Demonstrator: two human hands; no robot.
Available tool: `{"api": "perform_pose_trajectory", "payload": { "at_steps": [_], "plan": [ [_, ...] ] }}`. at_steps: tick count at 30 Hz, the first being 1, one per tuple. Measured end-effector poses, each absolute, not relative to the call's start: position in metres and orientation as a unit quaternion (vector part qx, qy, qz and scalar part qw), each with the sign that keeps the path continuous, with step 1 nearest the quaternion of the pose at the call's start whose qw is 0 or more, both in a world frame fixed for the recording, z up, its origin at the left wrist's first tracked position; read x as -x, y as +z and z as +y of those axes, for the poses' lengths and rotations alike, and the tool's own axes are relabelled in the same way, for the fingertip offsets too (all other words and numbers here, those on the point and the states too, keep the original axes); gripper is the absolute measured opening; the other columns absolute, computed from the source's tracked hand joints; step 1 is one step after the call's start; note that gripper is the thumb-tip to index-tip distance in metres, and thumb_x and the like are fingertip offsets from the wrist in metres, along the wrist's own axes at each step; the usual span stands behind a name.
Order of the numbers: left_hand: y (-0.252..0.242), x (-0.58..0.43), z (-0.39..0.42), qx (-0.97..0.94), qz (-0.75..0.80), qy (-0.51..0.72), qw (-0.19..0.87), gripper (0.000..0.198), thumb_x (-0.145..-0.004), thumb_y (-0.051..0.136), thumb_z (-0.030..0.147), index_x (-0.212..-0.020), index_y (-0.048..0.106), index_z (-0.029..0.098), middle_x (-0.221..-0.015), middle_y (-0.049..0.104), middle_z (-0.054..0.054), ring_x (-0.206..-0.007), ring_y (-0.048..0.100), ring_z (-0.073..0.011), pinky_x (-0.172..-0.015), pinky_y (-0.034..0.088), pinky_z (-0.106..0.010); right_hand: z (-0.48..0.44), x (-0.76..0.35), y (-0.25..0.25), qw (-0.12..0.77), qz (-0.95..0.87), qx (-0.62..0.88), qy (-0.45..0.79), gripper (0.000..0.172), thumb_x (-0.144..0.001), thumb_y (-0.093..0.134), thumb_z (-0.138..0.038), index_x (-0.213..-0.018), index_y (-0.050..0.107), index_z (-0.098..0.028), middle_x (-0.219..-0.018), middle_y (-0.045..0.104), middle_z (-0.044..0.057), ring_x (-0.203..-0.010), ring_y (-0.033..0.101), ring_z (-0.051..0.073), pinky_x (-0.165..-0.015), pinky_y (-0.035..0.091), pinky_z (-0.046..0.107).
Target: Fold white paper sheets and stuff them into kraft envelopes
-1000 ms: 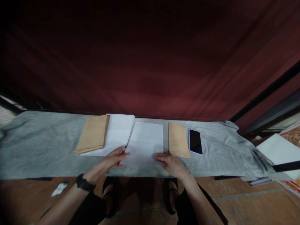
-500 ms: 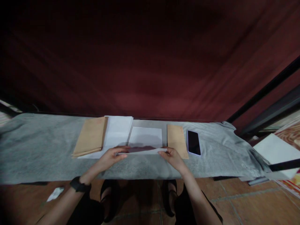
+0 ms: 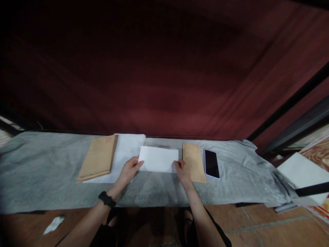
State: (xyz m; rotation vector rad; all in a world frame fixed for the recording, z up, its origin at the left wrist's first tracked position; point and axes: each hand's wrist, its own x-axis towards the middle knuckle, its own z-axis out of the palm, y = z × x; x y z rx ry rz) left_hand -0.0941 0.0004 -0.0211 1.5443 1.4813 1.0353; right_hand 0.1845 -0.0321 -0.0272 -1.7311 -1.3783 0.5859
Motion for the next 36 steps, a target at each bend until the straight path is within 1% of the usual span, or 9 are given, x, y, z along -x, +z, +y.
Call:
{"api": "perform_pose_trajectory", "payload": {
  "at_steps": [4,7,10,15,19,23,27,32,36],
  "plan": [
    [-0.02,0.084,0.004,-0.623,0.656,0.335,0.264,0.014,-0.088,0.056,0.034,-0.088,0.058,0.021,-0.064,0.056,0.004,-0.061,0.055,-0.0149,-0.059,0.038,-0.024,-0.03,-0.176,-0.025,0.312,-0.563,0.749,0.159,0.031,-0.094,0.046,-0.041,-0.087,0.065,-0.019,-0.074,0.069,0.005,-0.068,0.064,0.017,-0.059,0.037,0.025],
    [-0.014,0.075,0.005,-0.61,0.705,0.282,0.225,0.025,-0.092,0.055,0.029,-0.114,0.059,0.02,-0.074,0.066,0.0,-0.071,0.064,-0.0181,-0.063,0.04,-0.025,-0.027,-0.171,-0.021,0.231,-0.562,0.786,0.117,0.03,-0.1,0.044,-0.037,-0.101,0.067,-0.018,-0.084,0.074,0.008,-0.076,0.07,0.018,-0.06,0.04,0.025],
    [-0.007,0.067,0.006,-0.597,0.732,0.25,0.213,0.038,-0.094,0.055,0.028,-0.131,0.052,0.019,-0.085,0.073,-0.004,-0.079,0.069,-0.0207,-0.066,0.042,-0.026,-0.024,-0.166,-0.02,0.185,-0.567,0.799,0.082,0.031,-0.102,0.044,-0.037,-0.109,0.066,-0.016,-0.082,0.074,0.01,-0.078,0.072,0.021,-0.063,0.044,0.026],
    [0.001,0.059,0.009,-0.593,0.753,0.211,0.191,0.043,-0.098,0.052,0.03,-0.139,0.049,0.021,-0.099,0.076,-0.008,-0.09,0.072,-0.0233,-0.07,0.046,-0.028,-0.022,-0.156,-0.025,0.137,-0.571,0.809,0.021,0.037,-0.104,0.043,-0.037,-0.119,0.063,-0.01,-0.082,0.075,0.016,-0.079,0.074,0.025,-0.067,0.049,0.03],
    [-0.002,0.053,0.009,-0.614,0.759,0.167,0.134,0.043,-0.1,0.048,0.032,-0.141,0.049,0.022,-0.095,0.076,-0.009,-0.088,0.073,-0.025,-0.071,0.048,-0.03,-0.023,-0.149,-0.029,0.12,-0.579,0.807,-0.003,0.039,-0.104,0.043,-0.035,-0.132,0.055,-0.01,-0.087,0.075,0.015,-0.08,0.074,0.024,-0.07,0.051,0.03],
    [-0.012,0.05,0.008,-0.64,0.751,0.146,0.073,0.044,-0.102,0.043,0.03,-0.144,0.047,0.02,-0.094,0.075,-0.011,-0.085,0.073,-0.0241,-0.072,0.049,-0.03,-0.024,-0.146,-0.031,0.117,-0.59,0.799,-0.014,0.041,-0.104,0.042,-0.031,-0.138,0.05,-0.01,-0.104,0.072,0.018,-0.083,0.073,0.024,-0.072,0.052,0.032],
    [-0.017,0.05,0.006,-0.664,0.732,0.141,0.064,0.044,-0.102,0.04,0.026,-0.146,0.045,0.018,-0.099,0.074,-0.012,-0.087,0.073,-0.023,-0.073,0.05,-0.03,-0.023,-0.144,-0.032,0.16,-0.598,0.784,-0.048,0.048,-0.101,0.045,-0.027,-0.145,0.044,-0.01,-0.125,0.064,0.022,-0.104,0.067,0.029,-0.086,0.052,0.04],
    [-0.012,0.05,0.005,-0.683,0.715,0.13,0.069,0.043,-0.103,0.037,0.025,-0.145,0.045,0.018,-0.1,0.074,-0.013,-0.086,0.073,-0.0231,-0.074,0.052,-0.03,-0.019,-0.131,-0.043,0.252,-0.684,0.684,-0.032,0.05,-0.102,0.038,-0.027,-0.149,0.041,-0.011,-0.151,0.046,0.02,-0.136,0.046,0.03,-0.108,0.041,0.047],
    [-0.01,0.05,0.005,-0.694,0.708,0.108,0.076,0.042,-0.102,0.038,0.023,-0.142,0.048,0.017,-0.097,0.074,-0.013,-0.083,0.073,-0.0226,-0.074,0.053,-0.03,-0.02,-0.116,-0.059,0.235,-0.715,0.657,-0.036,0.051,-0.104,0.035,-0.032,-0.151,0.041,-0.014,-0.158,0.039,0.016,-0.145,0.035,0.029,-0.115,0.034,0.048]
  ]
}}
